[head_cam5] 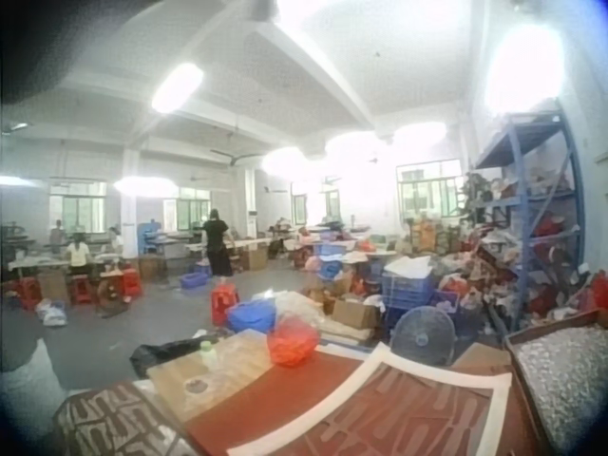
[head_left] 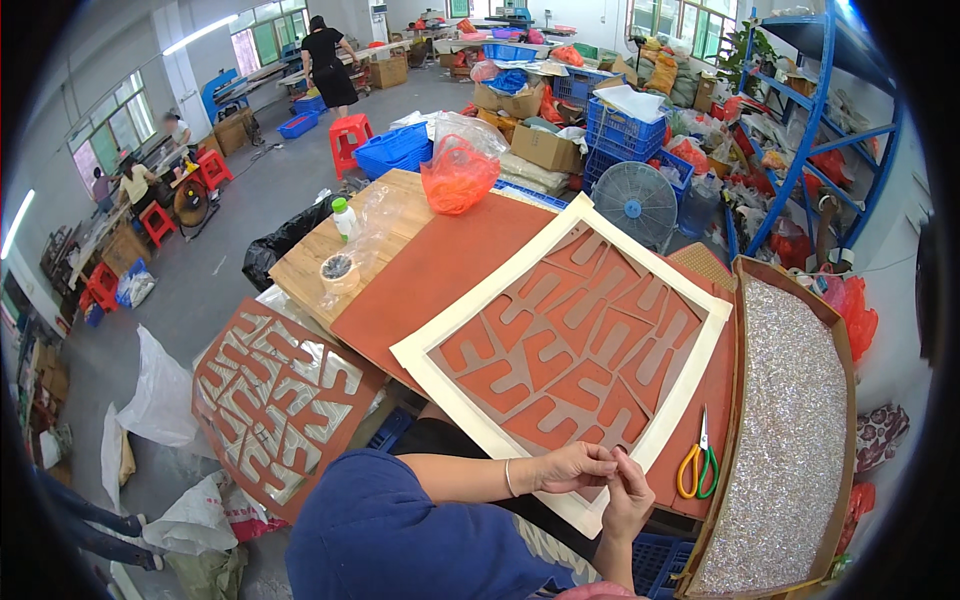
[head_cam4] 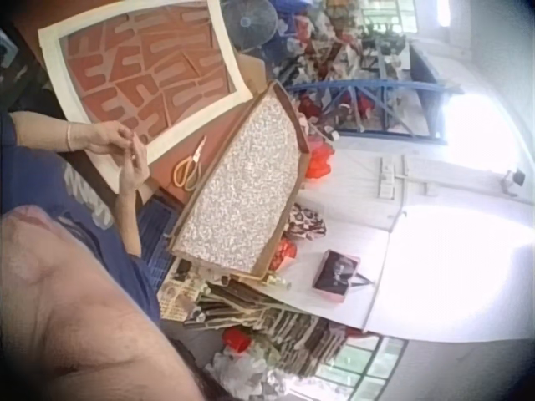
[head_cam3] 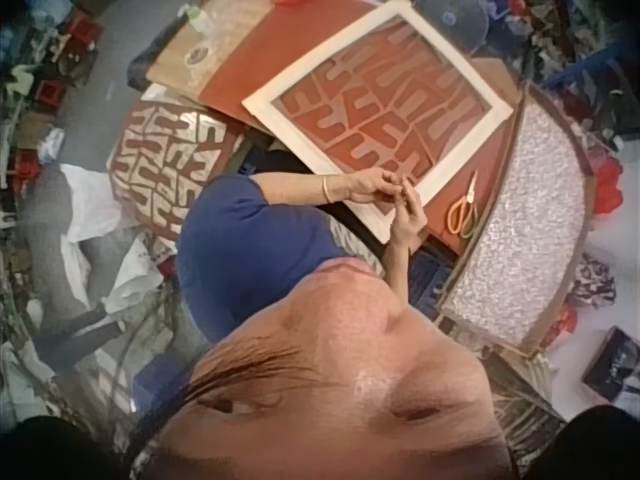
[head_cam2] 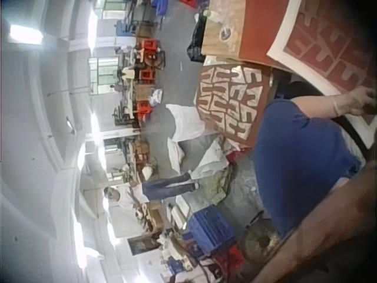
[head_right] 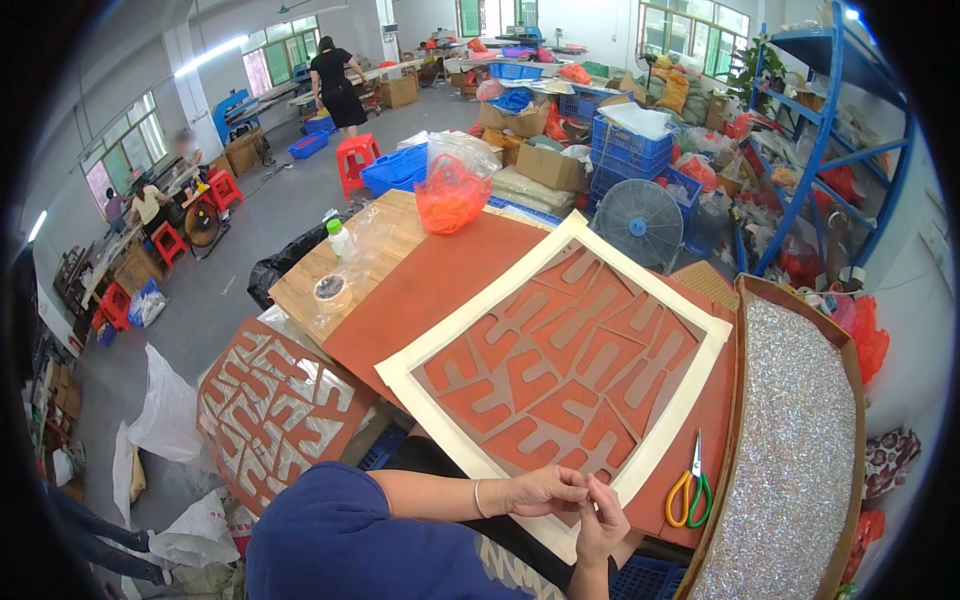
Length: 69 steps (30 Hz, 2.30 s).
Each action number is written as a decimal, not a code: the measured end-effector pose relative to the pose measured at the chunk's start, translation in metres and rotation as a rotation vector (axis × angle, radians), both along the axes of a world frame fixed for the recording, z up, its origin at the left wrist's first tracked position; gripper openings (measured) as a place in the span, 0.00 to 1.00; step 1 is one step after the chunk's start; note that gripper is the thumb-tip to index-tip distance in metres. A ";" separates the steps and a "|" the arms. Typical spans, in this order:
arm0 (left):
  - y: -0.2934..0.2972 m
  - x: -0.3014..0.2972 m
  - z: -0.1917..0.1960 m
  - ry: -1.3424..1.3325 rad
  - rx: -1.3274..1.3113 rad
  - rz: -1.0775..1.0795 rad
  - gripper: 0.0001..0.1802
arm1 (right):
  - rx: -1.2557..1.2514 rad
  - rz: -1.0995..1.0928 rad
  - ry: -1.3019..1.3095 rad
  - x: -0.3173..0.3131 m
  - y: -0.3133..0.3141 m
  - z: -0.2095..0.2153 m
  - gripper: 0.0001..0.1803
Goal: Trim excess tape or paper from a large patterned frame using scissors.
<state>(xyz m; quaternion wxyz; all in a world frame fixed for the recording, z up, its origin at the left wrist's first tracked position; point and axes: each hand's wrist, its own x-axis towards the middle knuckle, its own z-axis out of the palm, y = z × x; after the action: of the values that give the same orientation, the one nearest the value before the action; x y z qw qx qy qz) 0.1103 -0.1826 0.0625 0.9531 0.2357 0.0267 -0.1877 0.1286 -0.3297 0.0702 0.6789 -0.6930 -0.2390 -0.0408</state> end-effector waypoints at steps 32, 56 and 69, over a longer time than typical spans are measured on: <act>-0.003 -0.002 0.001 0.144 0.316 -0.075 0.13 | -0.435 -0.082 -0.440 0.009 -0.009 -0.001 0.08; -0.006 -0.037 -0.015 -0.245 0.913 -0.104 0.17 | -1.209 -0.612 -0.470 0.088 -0.135 -0.052 0.20; -0.015 -0.005 -0.009 -1.366 2.077 -0.171 0.21 | -0.361 -0.354 0.204 0.046 -0.092 -0.047 0.16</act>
<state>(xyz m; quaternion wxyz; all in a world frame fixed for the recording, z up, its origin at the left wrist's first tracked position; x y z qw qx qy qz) 0.1051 -0.1973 0.0532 0.1197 0.9274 -0.3538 0.0216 0.1745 -0.4220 0.0227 0.5473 -0.8343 -0.0480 -0.0458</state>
